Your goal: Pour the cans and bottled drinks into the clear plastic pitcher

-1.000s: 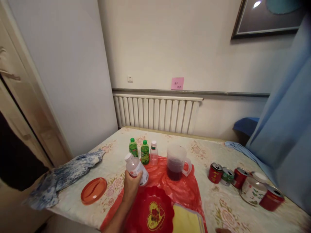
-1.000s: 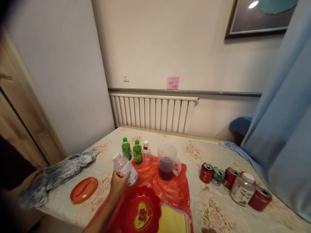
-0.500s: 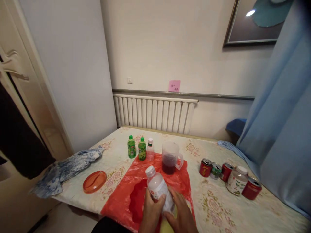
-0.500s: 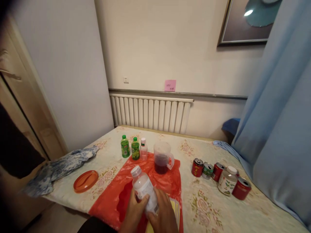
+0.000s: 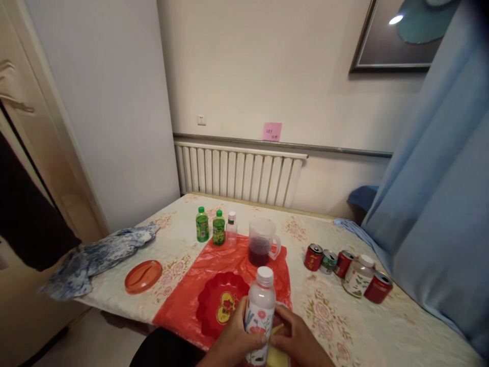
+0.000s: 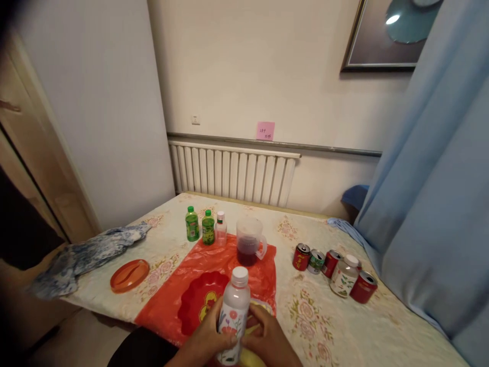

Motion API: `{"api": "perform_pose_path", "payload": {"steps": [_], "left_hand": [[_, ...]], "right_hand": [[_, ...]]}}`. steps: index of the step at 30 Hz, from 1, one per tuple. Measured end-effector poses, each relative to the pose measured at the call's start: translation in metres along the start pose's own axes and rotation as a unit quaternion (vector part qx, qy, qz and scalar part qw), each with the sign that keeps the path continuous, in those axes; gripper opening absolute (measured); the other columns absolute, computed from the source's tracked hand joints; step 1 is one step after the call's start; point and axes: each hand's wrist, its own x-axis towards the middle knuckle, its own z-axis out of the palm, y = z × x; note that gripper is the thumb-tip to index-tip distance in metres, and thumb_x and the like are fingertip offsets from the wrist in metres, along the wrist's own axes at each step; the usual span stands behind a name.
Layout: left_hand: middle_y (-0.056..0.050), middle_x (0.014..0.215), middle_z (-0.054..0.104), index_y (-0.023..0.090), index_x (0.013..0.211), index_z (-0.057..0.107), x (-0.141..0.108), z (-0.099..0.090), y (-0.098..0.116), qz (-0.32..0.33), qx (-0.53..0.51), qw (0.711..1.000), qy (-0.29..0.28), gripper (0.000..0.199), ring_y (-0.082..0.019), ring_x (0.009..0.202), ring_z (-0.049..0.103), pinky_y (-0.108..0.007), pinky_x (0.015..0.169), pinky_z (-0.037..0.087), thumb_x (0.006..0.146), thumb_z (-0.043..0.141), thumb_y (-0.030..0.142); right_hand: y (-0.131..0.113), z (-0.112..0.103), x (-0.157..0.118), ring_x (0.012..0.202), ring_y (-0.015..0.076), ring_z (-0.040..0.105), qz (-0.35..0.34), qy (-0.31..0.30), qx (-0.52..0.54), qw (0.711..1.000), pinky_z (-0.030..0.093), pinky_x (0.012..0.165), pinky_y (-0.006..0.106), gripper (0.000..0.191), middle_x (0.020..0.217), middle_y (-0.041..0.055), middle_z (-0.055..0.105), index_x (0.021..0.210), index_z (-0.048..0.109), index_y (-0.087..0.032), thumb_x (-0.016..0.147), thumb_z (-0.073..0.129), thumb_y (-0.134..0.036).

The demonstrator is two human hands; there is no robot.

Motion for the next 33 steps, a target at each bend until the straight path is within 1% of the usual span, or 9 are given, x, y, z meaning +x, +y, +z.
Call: {"api": "perform_pose_path", "payload": {"steps": [3, 6, 10, 14, 16, 21, 24, 29, 33], "left_hand": [[-0.006, 0.108, 0.065, 0.018, 0.121, 0.050, -0.001, 0.005, 0.000, 0.004, 0.166, 0.983, 0.079, 0.066, -0.025, 0.097, 0.062, -0.033, 0.083, 0.050, 0.058, 0.067, 0.016], [-0.012, 0.120, 0.063, 0.015, 0.126, 0.047, 0.000, 0.010, -0.004, -0.007, 0.273, 0.953, 0.131, 0.070, -0.028, 0.107, 0.061, -0.036, 0.093, 0.049, 0.058, 0.064, 0.016], [-0.019, 0.129, 0.060, 0.008, 0.131, 0.046, -0.001, 0.013, -0.009, 0.010, 0.363, 0.921, 0.138, 0.075, -0.032, 0.121, 0.055, -0.041, 0.107, 0.042, 0.058, 0.063, 0.014], [-0.019, 0.127, 0.061, 0.008, 0.128, 0.051, -0.006, 0.009, -0.014, 0.052, 0.435, 0.888, 0.141, 0.069, -0.033, 0.123, 0.054, -0.046, 0.110, 0.039, 0.060, 0.060, 0.011], [-0.018, 0.124, 0.062, 0.010, 0.127, 0.053, -0.009, 0.006, -0.015, 0.068, 0.445, 0.883, 0.135, 0.067, -0.033, 0.118, 0.056, -0.047, 0.107, 0.041, 0.060, 0.059, 0.011], [-0.015, 0.114, 0.065, 0.016, 0.111, 0.060, -0.015, -0.003, -0.013, 0.094, 0.435, 0.890, 0.093, 0.050, -0.033, 0.108, 0.059, -0.046, 0.094, 0.048, 0.061, 0.061, 0.013], [-0.010, 0.108, 0.067, 0.019, 0.110, 0.059, -0.018, -0.007, -0.012, 0.092, 0.386, 0.916, 0.060, 0.048, -0.028, 0.099, 0.062, -0.040, 0.087, 0.051, 0.062, 0.065, 0.015], [-0.004, 0.102, 0.067, 0.020, 0.112, 0.056, -0.022, -0.013, -0.012, 0.054, 0.273, 0.960, -0.014, 0.050, -0.021, 0.087, 0.061, -0.032, 0.076, 0.051, 0.063, 0.068, 0.015], [-0.003, 0.104, 0.067, 0.019, 0.113, 0.055, -0.024, -0.016, -0.011, 0.033, 0.246, 0.968, -0.025, 0.053, -0.021, 0.090, 0.061, -0.032, 0.079, 0.052, 0.063, 0.068, 0.014]], "right_hand": [[-0.025, -0.022, 0.002, 0.074, 0.0229, 0.065, -0.010, 0.089, -0.059, 0.994, 0.051, 0.070, 0.034, 0.043, 0.081, 0.0041, 0.070, 0.111, 0.070, -0.018, 0.077, 0.067, -0.044], [-0.045, -0.034, 0.003, 0.069, 0.0217, 0.060, -0.030, 0.151, -0.159, 0.975, 0.047, 0.066, 0.033, 0.046, 0.075, 0.0027, 0.065, 0.110, 0.068, -0.018, 0.086, 0.053, -0.054], [-0.056, -0.028, 0.004, 0.076, 0.0236, 0.063, -0.050, 0.143, -0.299, 0.942, 0.042, 0.071, 0.033, 0.041, 0.081, 0.0039, 0.070, 0.106, 0.069, -0.022, 0.091, 0.049, -0.055], [-0.050, -0.018, 0.007, 0.068, 0.0224, 0.061, -0.021, 0.137, -0.394, 0.909, 0.036, 0.064, 0.031, 0.039, 0.072, 0.0037, 0.068, 0.080, 0.062, -0.024, 0.095, 0.042, -0.055], [-0.043, -0.017, 0.009, 0.064, 0.0213, 0.059, -0.011, 0.142, -0.414, 0.899, 0.034, 0.062, 0.030, 0.040, 0.066, 0.0033, 0.065, 0.072, 0.055, -0.024, 0.095, 0.040, -0.053], [-0.036, -0.018, 0.009, 0.061, 0.0193, 0.054, -0.013, 0.099, -0.423, 0.901, 0.033, 0.059, 0.028, 0.037, 0.062, 0.0018, 0.060, 0.068, 0.053, -0.023, 0.094, 0.043, -0.047], [-0.043, -0.019, 0.005, 0.064, 0.0186, 0.055, -0.031, 0.070, -0.414, 0.907, 0.035, 0.061, 0.028, 0.031, 0.066, 0.0014, 0.062, 0.071, 0.058, -0.021, 0.094, 0.048, -0.041], [-0.064, -0.025, -0.003, 0.097, 0.0218, 0.063, -0.114, -0.027, -0.319, 0.941, 0.045, 0.087, 0.031, 0.023, 0.104, 0.0055, 0.070, 0.108, 0.070, -0.024, 0.096, 0.054, -0.034], [-0.065, -0.031, -0.001, 0.112, 0.0249, 0.060, -0.134, -0.084, -0.207, 0.966, 0.042, 0.101, 0.037, 0.023, 0.117, 0.0068, 0.068, 0.106, 0.074, -0.027, 0.095, 0.057, -0.038]]}}
